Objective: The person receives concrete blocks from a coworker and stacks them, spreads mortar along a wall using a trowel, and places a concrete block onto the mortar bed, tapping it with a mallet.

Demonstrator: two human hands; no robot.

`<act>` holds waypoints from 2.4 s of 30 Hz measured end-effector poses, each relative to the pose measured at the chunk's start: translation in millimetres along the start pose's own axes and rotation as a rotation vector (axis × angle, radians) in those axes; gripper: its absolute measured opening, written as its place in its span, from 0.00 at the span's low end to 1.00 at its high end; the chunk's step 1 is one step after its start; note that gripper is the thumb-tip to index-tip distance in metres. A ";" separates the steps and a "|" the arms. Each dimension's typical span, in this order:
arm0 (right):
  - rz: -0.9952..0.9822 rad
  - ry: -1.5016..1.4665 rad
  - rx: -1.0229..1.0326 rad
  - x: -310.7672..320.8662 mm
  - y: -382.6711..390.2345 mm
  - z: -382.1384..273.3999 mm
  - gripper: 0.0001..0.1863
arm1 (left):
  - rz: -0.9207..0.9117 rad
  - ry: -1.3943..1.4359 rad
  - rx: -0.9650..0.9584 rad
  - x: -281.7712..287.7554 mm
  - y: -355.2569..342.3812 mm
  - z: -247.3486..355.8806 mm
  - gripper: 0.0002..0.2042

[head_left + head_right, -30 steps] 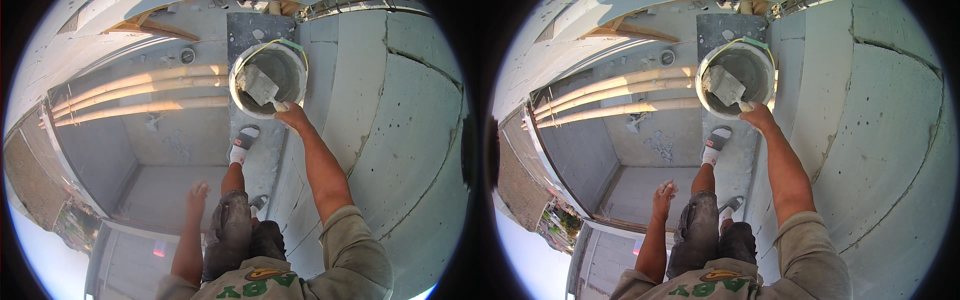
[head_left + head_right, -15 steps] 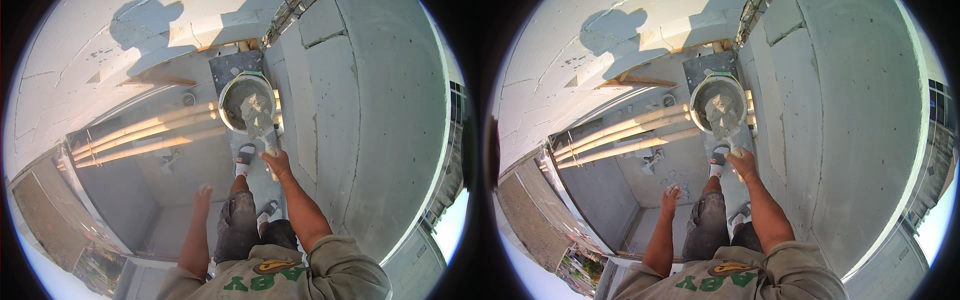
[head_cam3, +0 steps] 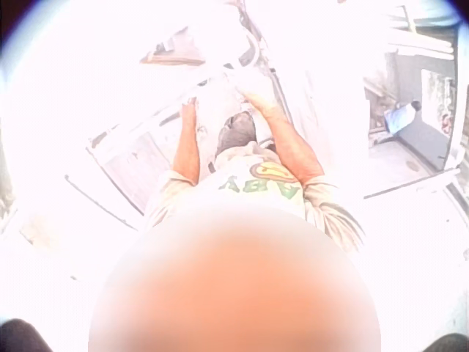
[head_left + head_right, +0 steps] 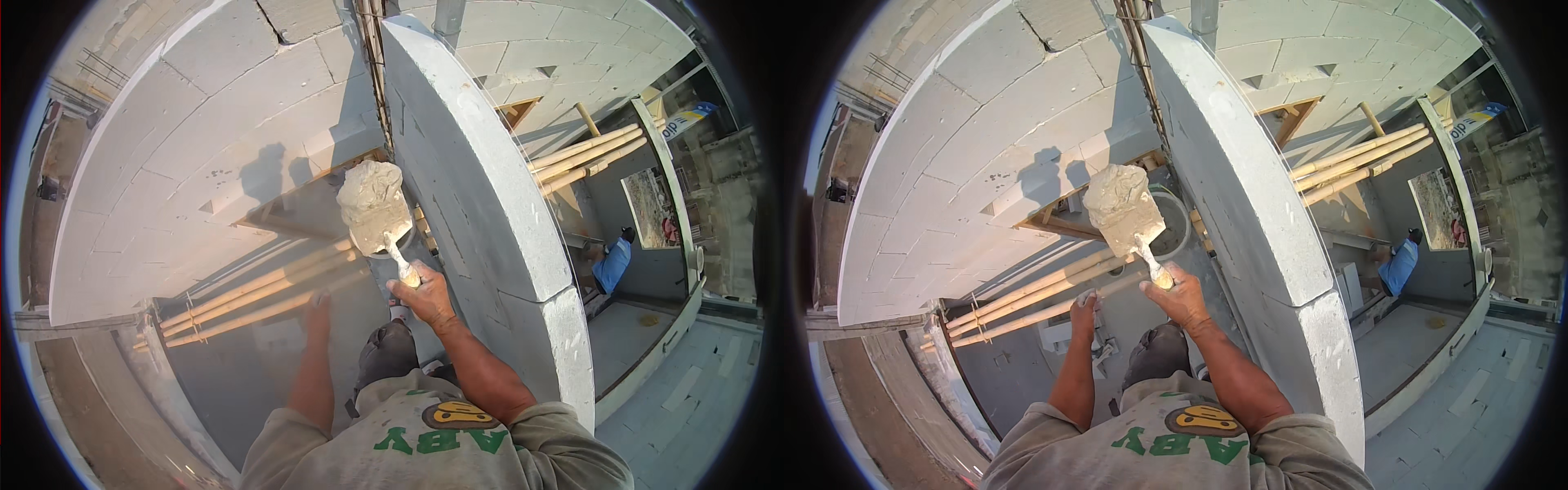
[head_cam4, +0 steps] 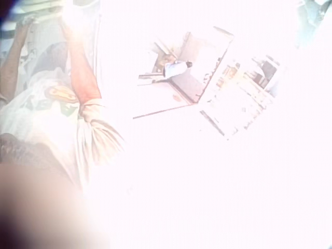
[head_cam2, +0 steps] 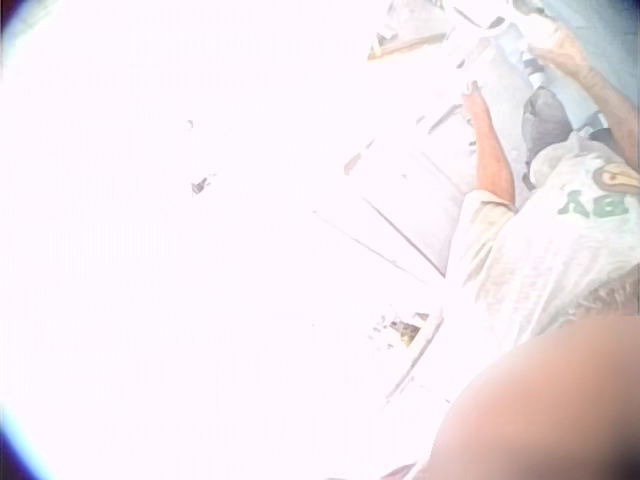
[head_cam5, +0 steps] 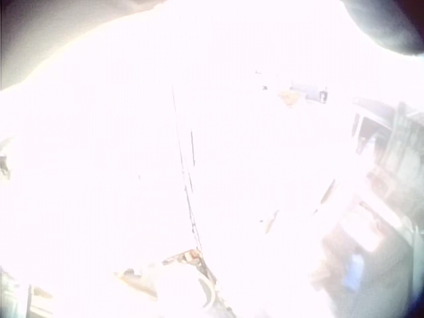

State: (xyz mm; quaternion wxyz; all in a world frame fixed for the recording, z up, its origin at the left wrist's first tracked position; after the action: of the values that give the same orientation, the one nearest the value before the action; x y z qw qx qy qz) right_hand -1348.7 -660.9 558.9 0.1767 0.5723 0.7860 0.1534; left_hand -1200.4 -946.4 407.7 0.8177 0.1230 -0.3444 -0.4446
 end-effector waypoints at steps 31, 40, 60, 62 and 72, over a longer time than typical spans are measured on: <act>1.491 -0.376 0.044 209.1 694.1 122.5 0.14 | -0.951 0.324 -0.955 -300.7 500.9 425.9 0.22; 1.544 -0.341 0.053 221.4 718.6 145.5 0.24 | -1.243 0.137 -1.189 -297.0 574.8 339.7 0.12; 1.100 -0.043 -0.005 384.8 882.4 187.6 0.20 | -0.657 0.192 -0.892 -276.0 646.1 224.2 0.17; 1.068 0.299 -0.118 386.6 919.3 188.2 0.17 | -0.652 0.163 -0.888 -282.7 660.3 223.2 0.18; 0.834 0.757 -0.531 402.5 911.2 276.3 0.16 | -0.650 0.235 -0.922 -312.6 727.4 230.8 0.22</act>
State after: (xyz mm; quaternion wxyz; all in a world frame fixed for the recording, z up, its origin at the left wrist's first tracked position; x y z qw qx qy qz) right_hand -566.9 5.2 675.8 -0.0526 0.6736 0.4397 0.5918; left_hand -1003.3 -250.6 804.0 0.6408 -0.0980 0.0336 -0.7607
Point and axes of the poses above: each hand's wrist, its own y-axis away from the middle knuckle, its own x-axis out of the back of the hand, z = x × y, the point moved 8 cm from there along -y, towards the middle knuckle, and after that the axes turned 2 degrees about x, right-handed, at the moved point
